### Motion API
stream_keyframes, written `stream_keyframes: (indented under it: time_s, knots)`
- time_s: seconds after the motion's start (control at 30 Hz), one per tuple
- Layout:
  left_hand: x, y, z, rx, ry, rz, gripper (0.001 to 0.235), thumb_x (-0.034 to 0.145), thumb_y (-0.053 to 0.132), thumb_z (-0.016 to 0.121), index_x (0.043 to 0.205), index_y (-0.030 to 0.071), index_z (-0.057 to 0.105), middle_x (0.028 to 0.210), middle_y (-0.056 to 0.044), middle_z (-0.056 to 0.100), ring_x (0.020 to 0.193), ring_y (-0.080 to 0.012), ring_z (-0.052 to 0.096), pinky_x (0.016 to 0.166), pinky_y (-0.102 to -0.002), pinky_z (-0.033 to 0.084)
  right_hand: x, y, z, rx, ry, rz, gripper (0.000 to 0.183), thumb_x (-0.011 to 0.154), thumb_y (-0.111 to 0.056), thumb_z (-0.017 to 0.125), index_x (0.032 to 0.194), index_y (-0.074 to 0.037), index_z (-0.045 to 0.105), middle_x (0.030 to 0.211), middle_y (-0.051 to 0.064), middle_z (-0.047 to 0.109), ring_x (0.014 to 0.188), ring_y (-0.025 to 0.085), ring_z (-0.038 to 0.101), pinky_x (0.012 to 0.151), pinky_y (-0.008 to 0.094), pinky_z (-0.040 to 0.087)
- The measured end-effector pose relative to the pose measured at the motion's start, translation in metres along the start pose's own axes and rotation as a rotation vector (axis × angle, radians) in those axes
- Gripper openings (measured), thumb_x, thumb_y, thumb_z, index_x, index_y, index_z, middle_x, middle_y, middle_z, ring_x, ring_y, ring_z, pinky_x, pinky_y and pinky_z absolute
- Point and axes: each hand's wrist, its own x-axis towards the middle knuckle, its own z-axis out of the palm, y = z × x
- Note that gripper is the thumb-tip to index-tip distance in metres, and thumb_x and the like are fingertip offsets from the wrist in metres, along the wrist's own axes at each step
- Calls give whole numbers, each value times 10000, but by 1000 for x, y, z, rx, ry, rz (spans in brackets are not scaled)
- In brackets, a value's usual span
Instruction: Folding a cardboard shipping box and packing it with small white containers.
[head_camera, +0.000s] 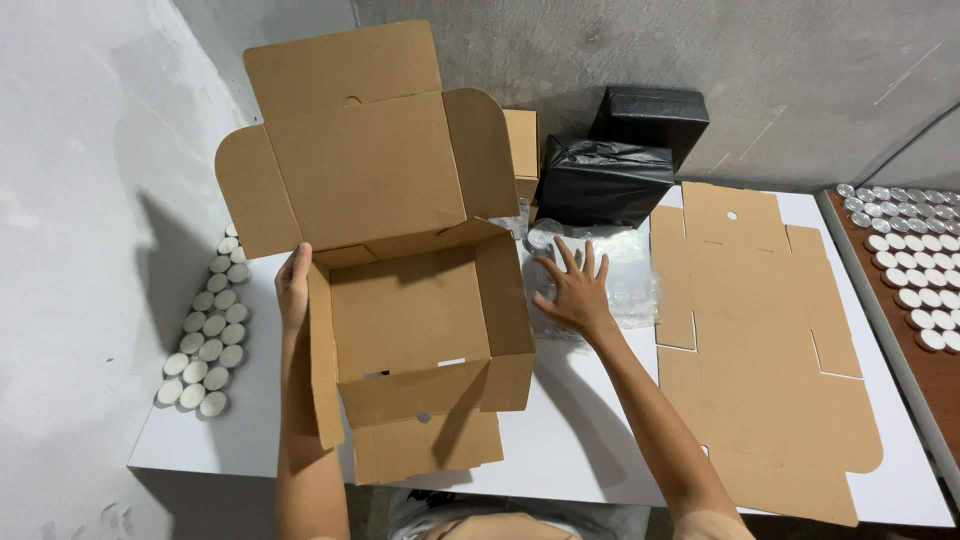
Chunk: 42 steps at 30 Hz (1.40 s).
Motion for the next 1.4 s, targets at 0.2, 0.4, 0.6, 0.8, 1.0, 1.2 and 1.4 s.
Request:
stream_keyframes:
  time_s: [0.2,0.4,0.6,0.8,1.0,1.2,1.4]
  knots:
    - [-7,13,-7,7,7,10,224,1086,352,572,1145,199,723,1007,12,709,940,-83,635,936,-334,537,-23,13,13,27,-66,-34,700,851,-690,436,1512,-471,367,1702,-75,162,1536,408,166,1225,618,153]
    - [-28,64,4,-47,49,-35,184,1064,360,617,1010,224,728,863,49,683,784,-45,626,788,-257,568,-31,12,2,52,128,-87,648,883,-709,487,1469,-433,451,1651,-45,299,1545,339,177,1249,583,82]
    - [-24,35,-38,-8,85,-50,205,1079,370,612,996,224,730,837,39,686,737,-55,625,764,-251,567,-24,-20,-3,494,186,-187,517,901,-296,709,1364,-211,497,1370,65,505,1364,313,479,1125,475,456]
    - [-38,48,-59,-24,131,-80,233,1080,395,609,952,235,719,818,54,676,722,-35,609,728,-218,546,-11,-69,5,822,0,-142,748,844,-261,799,1451,-86,397,1392,156,524,1231,322,604,1068,445,525]
    - [-36,26,-87,-30,141,-86,259,1085,427,600,980,227,728,848,45,698,726,-41,610,732,-232,544,-2,-124,7,1072,-25,-104,937,855,-248,783,1532,57,213,1509,308,370,1390,478,412,1173,569,388]
    - [-45,54,-75,-47,150,-66,265,1092,411,589,953,232,727,810,49,687,713,-24,613,721,-201,531,63,-124,177,1341,256,42,790,914,11,654,1571,23,217,1542,314,404,1385,485,421,1112,545,422]
    - [-46,49,-76,-58,136,-65,268,1094,414,583,955,232,723,825,55,697,704,-30,612,726,-204,534,27,-140,119,1441,424,-29,703,903,-57,727,1534,-23,419,1237,245,679,1056,264,653,833,441,568]
